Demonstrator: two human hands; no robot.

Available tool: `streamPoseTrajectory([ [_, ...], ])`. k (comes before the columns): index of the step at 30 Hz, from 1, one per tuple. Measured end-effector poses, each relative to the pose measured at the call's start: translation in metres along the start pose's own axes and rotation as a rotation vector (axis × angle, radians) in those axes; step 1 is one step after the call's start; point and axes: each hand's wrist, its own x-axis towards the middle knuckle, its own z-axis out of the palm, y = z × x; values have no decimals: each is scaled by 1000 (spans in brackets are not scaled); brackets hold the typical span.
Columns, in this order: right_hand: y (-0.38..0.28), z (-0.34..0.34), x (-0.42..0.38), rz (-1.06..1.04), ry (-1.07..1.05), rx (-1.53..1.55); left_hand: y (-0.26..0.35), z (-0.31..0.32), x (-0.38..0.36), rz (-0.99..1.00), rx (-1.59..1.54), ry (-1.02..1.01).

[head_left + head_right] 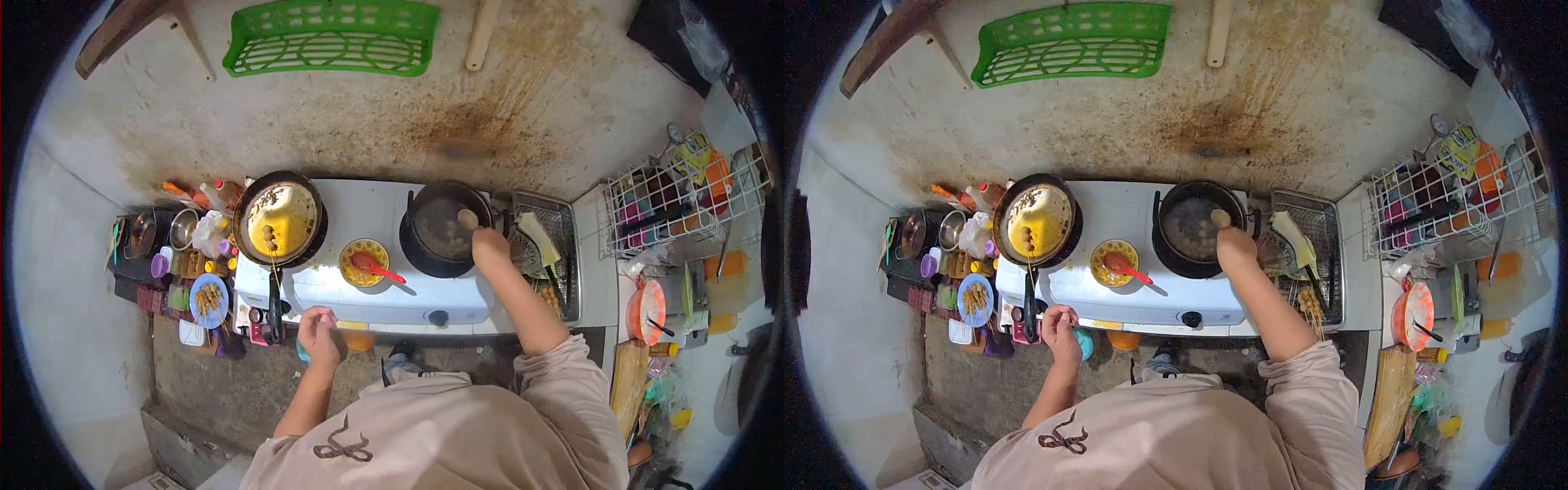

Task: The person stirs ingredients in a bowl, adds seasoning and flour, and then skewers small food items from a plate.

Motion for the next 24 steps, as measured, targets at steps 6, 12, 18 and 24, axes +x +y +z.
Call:
streamPoseTrajectory([
  [6,18,18,9,186,70,265,-6,1,4,20,35,30],
  [12,43,30,5,302,154,659,-6,6,10,63,44,24],
  [18,44,-3,-17,258,295,822,-7,5,15,88,11,56],
  [24,41,-25,-30,232,295,821,-4,7,14,87,-3,58],
])
